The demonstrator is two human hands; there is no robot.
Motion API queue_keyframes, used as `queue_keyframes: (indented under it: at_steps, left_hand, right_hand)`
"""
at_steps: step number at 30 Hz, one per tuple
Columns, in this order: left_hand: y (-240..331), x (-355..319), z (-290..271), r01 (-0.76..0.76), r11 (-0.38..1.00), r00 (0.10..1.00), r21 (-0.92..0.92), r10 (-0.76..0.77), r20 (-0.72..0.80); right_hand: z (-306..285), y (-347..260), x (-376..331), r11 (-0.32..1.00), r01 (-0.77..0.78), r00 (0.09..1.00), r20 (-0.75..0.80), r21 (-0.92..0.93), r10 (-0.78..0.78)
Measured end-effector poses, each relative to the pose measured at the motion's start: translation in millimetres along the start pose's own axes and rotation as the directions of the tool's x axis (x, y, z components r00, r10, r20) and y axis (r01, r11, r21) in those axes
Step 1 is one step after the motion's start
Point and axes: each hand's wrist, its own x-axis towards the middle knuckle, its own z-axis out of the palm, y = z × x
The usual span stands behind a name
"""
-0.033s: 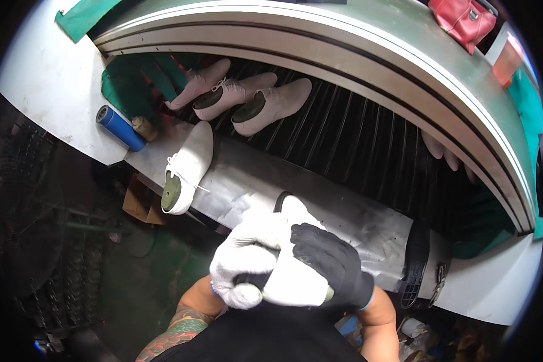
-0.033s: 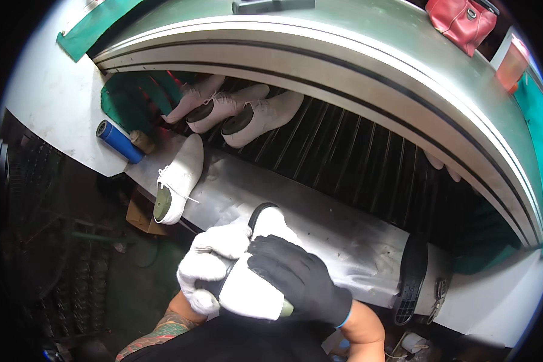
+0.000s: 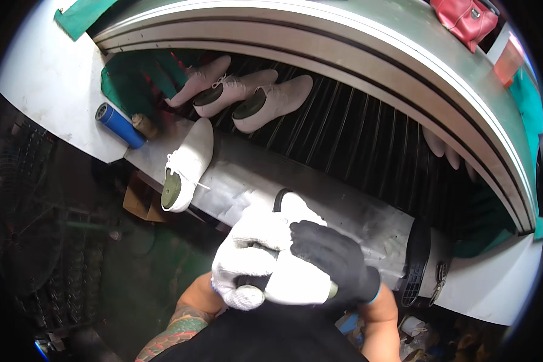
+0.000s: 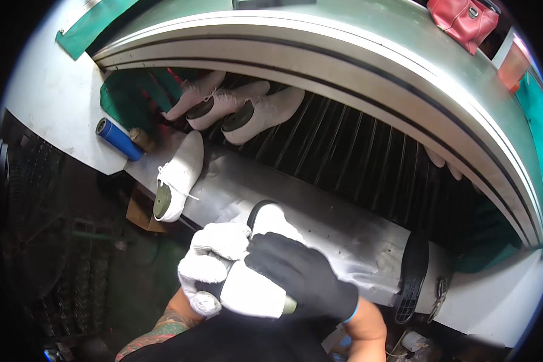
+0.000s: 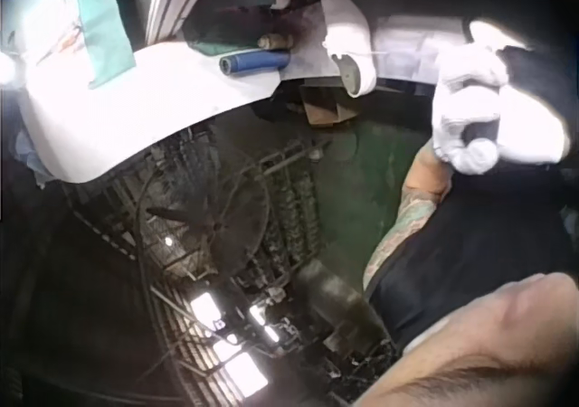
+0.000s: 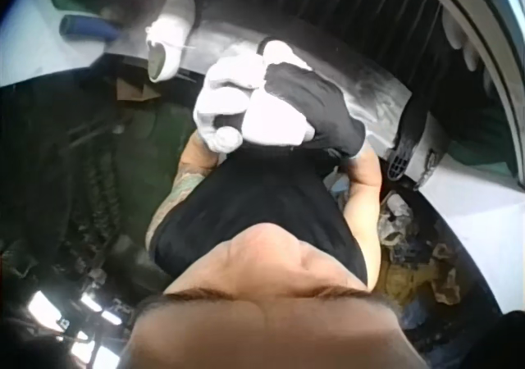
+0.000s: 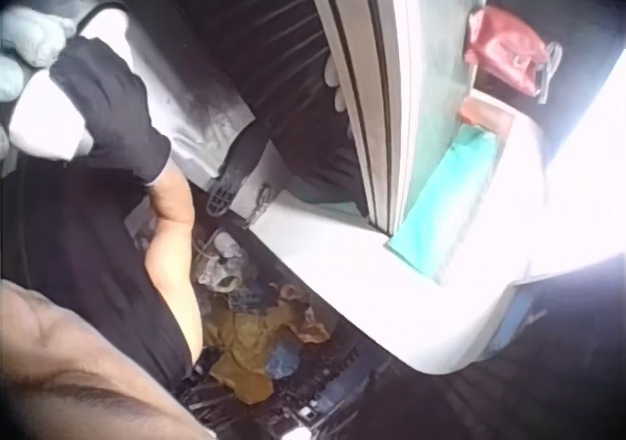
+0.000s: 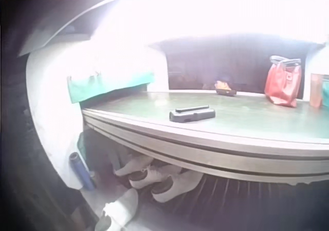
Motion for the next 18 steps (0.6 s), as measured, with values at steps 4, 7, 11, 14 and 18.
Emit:
queue_keyframes:
  at_steps: [4,7,11,14,18]
  left_hand:
    - [-21,7,5,-0.130,0.988,0.981,-0.086,0.115,-0.159]
    - [-36,-26,-11,-0.027,0.998,0.994,0.061,0.034,-0.104]
    - [-37,-80,7,0.188,0.974,0.918,-0.124,-0.219,-0.330]
    - [-22,-97,17,0.374,0.870,0.774,-0.323,-0.484,-0.408]
    - [-15,-125,21,0.665,0.334,0.243,-0.668,-0.942,-0.230]
  right_hand:
    - [-6,2,15,0.998,0.039,0.999,0.024,-0.053,-0.038]
    - [10,16,6,0.956,0.117,0.991,0.100,-0.271,-0.093]
    - [57,45,-58,0.957,-0.289,0.918,-0.290,-0.020,0.271]
    - [95,48,-113,-0.263,-0.291,0.539,0.384,0.920,0.749]
    - [116,18,-117,-0.344,-0.388,0.525,0.512,0.855,0.680]
